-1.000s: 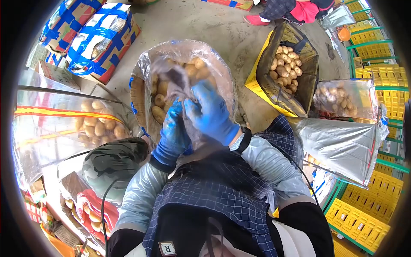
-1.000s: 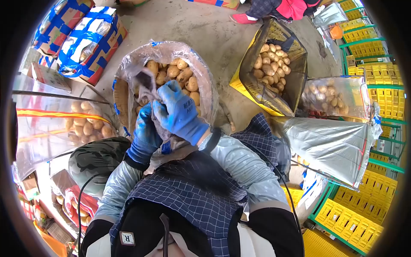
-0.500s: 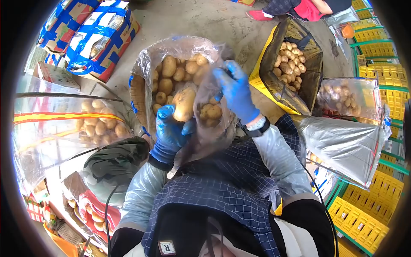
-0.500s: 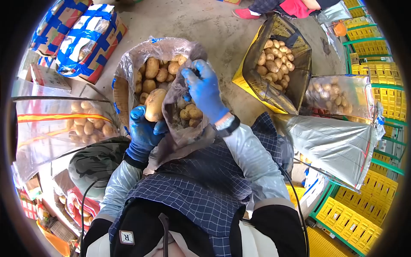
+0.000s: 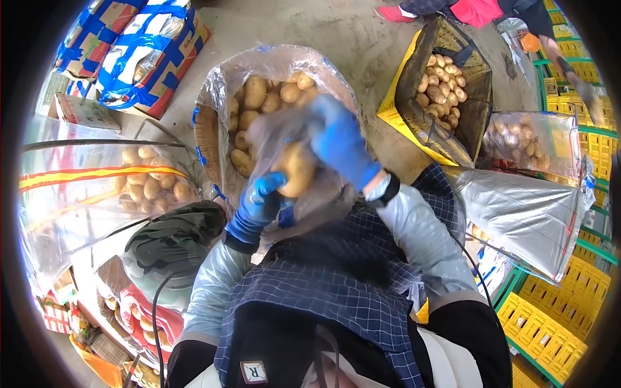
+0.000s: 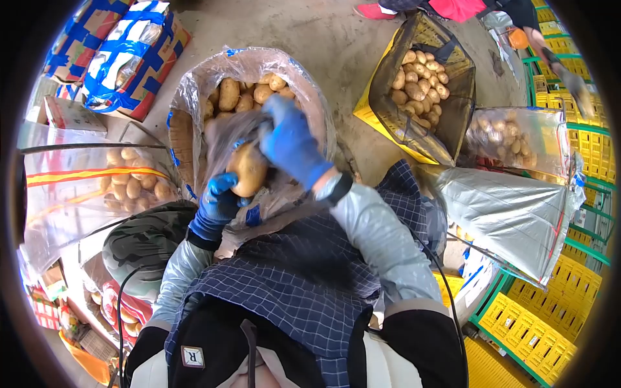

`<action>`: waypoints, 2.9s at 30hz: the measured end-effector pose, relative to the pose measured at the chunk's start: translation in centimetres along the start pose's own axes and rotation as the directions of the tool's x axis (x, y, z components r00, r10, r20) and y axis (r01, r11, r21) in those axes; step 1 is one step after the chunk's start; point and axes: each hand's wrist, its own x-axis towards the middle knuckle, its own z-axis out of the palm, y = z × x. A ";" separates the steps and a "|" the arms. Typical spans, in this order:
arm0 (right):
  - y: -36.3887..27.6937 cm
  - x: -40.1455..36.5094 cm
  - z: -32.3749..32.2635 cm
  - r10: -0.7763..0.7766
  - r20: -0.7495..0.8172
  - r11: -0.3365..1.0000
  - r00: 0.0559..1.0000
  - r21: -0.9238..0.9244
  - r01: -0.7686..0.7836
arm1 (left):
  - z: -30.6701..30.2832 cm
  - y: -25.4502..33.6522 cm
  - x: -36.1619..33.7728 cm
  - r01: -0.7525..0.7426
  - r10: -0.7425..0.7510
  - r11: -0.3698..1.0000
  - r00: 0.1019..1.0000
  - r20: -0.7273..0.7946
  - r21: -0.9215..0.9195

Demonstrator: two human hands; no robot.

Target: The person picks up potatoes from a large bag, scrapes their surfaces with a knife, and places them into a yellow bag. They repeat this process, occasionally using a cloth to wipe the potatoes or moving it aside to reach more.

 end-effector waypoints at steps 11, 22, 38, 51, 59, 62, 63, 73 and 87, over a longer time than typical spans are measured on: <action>-4.2 -2.4 -0.4 -0.275 -0.156 0.950 0.949 0.104 0.293 | 0.0 -0.1 1.8 0.076 0.049 0.691 0.987 0.151 -0.719; -1.9 -2.2 1.5 -0.267 0.041 0.951 0.963 -0.148 0.270 | 3.7 1.7 0.6 0.087 -0.199 0.626 0.979 -0.051 -0.775; -2.1 -2.3 0.0 -0.225 -0.002 0.974 0.974 0.031 0.225 | 4.1 2.0 1.7 0.315 -0.396 0.857 0.909 -0.128 -0.408; -3.1 -3.7 -0.5 -0.600 0.082 0.793 0.796 -0.066 0.605 | 2.1 -1.4 1.0 0.133 -0.273 0.775 0.952 -0.138 -0.617; -5.7 -4.2 -1.0 -0.632 0.081 0.774 0.771 0.006 0.633 | 2.1 -1.3 1.0 -0.218 0.210 0.965 0.975 -0.066 -0.149; -3.8 -4.9 -0.2 -0.623 0.283 0.760 0.729 -0.004 0.650 | 0.5 -3.2 -0.2 -0.254 0.301 0.907 0.949 -0.096 0.336; -3.3 -4.6 -0.3 -0.625 0.276 0.766 0.731 0.034 0.642 | 0.2 -3.3 -0.4 -0.224 0.259 0.893 0.965 -0.040 0.390; 6.5 1.0 -9.3 -0.062 0.036 0.811 0.997 -0.581 0.071 | 3.9 2.0 1.8 0.386 -0.251 0.603 0.922 0.294 -0.698; 2.2 1.4 -7.0 -0.221 0.477 0.922 0.851 0.387 0.022 | 2.1 -1.2 4.7 0.498 -0.231 0.704 0.835 0.499 -0.507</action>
